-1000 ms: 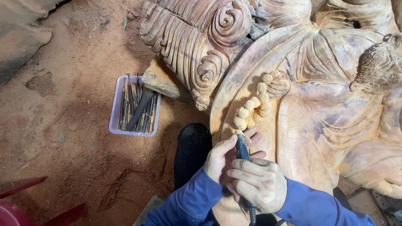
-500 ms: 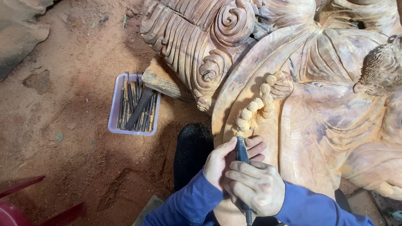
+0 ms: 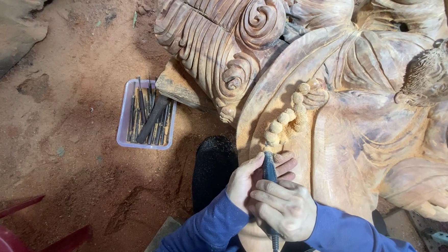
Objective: Carving and sanding intricate details on a large wooden sculpture using a rotary tool and sandpaper.
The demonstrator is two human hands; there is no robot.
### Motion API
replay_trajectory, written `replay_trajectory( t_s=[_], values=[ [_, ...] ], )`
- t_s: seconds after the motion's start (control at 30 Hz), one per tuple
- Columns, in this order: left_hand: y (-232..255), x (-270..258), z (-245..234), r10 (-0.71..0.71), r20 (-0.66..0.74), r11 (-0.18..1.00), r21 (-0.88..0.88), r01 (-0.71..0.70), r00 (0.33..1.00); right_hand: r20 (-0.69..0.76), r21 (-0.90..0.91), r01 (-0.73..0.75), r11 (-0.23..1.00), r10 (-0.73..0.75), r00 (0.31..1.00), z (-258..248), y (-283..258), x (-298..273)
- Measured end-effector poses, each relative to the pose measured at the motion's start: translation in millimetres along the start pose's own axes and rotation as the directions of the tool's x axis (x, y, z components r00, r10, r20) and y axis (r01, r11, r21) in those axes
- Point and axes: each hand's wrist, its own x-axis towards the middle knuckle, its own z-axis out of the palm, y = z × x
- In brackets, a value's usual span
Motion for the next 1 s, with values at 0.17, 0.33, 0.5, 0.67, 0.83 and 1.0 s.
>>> replay_trajectory(
  t_s=[0.17, 0.33, 0.5, 0.67, 0.83, 1.0],
  values=[
    [2, -8, 15, -0.024, -0.094, 0.999, 0.02, 0.026, 0.995, -0.003, 0.031, -0.015, 0.999, 0.015, 1.0, -5, 1, 1],
    [1, -11, 20, -0.015, -0.153, 1.0, -0.006, 0.014, 0.988, -0.006, 0.011, -0.014, 1.0, 0.014, 1.0, -8, 1, 0],
    [-1, -6, 11, -0.03, -0.094, 0.999, -0.039, 0.027, 0.995, -0.003, 0.068, 0.001, 0.998, -0.001, 1.0, -11, 3, 0],
    [0, -10, 18, -0.023, -0.111, 1.0, -0.017, 0.022, 0.993, -0.04, 0.057, 0.029, 0.998, -0.027, 0.999, -14, 2, 0],
    [-1, -11, 23, 0.047, -0.118, 0.999, 0.015, -0.045, 0.992, -0.053, 0.04, 0.057, 0.998, -0.054, 0.997, -12, 4, -9],
    [-4, -9, 30, 0.093, -0.171, 0.994, 0.064, -0.083, 0.981, -0.021, 0.021, 0.064, 0.998, -0.063, 0.998, -17, 6, -16]
  ],
)
